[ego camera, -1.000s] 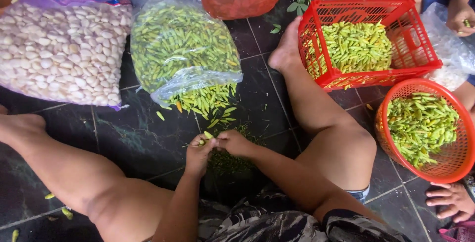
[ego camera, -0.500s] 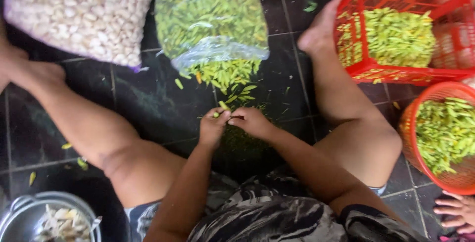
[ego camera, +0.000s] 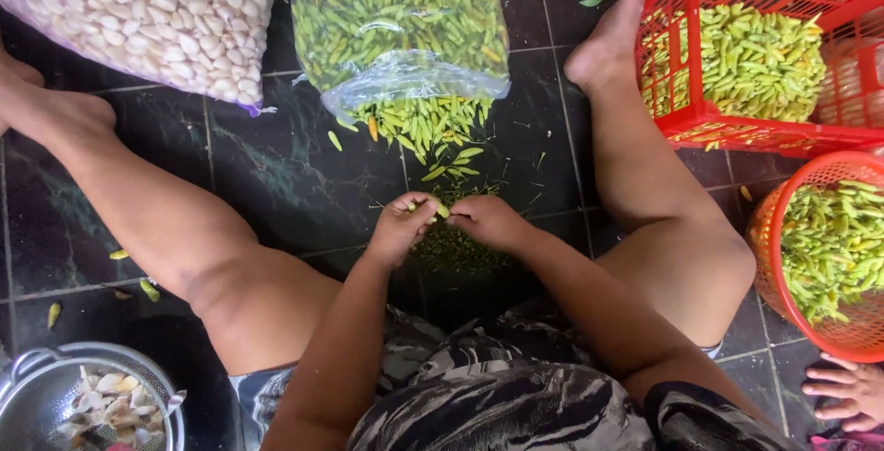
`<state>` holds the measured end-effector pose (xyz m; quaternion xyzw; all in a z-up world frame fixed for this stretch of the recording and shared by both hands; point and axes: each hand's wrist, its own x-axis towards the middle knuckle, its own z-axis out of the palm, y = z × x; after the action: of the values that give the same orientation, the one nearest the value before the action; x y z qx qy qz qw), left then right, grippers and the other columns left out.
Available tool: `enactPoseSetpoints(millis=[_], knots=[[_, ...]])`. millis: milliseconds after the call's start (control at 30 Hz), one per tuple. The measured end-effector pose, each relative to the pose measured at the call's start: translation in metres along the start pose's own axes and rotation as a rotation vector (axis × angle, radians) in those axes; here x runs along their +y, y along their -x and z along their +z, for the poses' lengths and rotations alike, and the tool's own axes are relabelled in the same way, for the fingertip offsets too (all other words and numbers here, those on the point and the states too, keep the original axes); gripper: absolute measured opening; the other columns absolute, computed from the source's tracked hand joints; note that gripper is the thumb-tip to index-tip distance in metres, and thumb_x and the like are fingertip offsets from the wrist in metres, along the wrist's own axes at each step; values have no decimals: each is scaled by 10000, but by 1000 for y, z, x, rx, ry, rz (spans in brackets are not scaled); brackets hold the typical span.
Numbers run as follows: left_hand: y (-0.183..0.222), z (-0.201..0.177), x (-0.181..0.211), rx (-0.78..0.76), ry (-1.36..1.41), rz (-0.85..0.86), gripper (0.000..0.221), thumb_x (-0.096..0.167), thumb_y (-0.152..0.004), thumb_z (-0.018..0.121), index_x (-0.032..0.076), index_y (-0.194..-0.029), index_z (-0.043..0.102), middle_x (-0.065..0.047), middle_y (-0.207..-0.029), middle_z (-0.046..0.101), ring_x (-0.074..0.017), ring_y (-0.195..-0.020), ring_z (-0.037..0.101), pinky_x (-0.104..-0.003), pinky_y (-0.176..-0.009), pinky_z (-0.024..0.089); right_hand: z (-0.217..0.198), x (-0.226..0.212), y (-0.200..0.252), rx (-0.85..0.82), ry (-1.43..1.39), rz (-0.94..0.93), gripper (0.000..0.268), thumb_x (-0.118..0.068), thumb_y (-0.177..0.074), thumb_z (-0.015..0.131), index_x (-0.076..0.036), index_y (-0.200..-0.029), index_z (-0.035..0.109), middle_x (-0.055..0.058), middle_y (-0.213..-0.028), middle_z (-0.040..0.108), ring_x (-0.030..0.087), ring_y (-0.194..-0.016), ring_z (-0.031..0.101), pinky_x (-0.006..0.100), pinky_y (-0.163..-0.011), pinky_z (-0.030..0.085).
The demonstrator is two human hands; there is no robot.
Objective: Removing stems from green chilies by hand and sorting them on the floor
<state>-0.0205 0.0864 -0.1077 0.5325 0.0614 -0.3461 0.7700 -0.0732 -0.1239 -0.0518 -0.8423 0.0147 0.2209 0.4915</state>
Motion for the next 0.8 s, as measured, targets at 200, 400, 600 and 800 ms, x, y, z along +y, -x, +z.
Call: enactPoseSetpoints(millis=[200, 400, 600, 800], knots=[[8, 6, 8, 51, 16, -140, 214, 262, -974, 742, 61, -1037, 700, -45, -657, 545, -74, -505, 481, -161, -325, 326, 7, -20, 14, 36, 21, -248, 183, -111, -1076, 540, -42, -1046, 707, 168, -871, 692, 399, -744, 644, 510, -663, 506], [-2, -20, 13, -125, 403, -234, 146, 309, -925, 689, 192, -957, 607, 63, -708, 473, -32, -577, 463, -75, -385, 280, -31, -41, -2, -17, 323, -440, 192, -128, -1094, 550, -4, -1012, 671, 147, -859, 657, 264, -646, 542, 417, -665, 470], [-17, -39, -7, -74, 499, -267, 220, 229, -845, 612, 113, -1026, 659, -145, -1011, 770, -235, -821, 766, -326, -603, 658, -37, 48, -85, 241, 693, -294, 139, -79, -1050, 587, -37, -1128, 695, 153, -1159, 667, 340, -924, 628, 530, -808, 540], [-10, -24, -9, 111, 237, -216, 298, 231, -901, 728, 114, -1171, 673, -64, -866, 736, -167, -677, 703, -222, -524, 578, -33, 85, -88, 433, 937, -130, 175, -198, -1029, 603, -175, -856, 590, -8, -974, 581, 181, -855, 565, 357, -745, 509]])
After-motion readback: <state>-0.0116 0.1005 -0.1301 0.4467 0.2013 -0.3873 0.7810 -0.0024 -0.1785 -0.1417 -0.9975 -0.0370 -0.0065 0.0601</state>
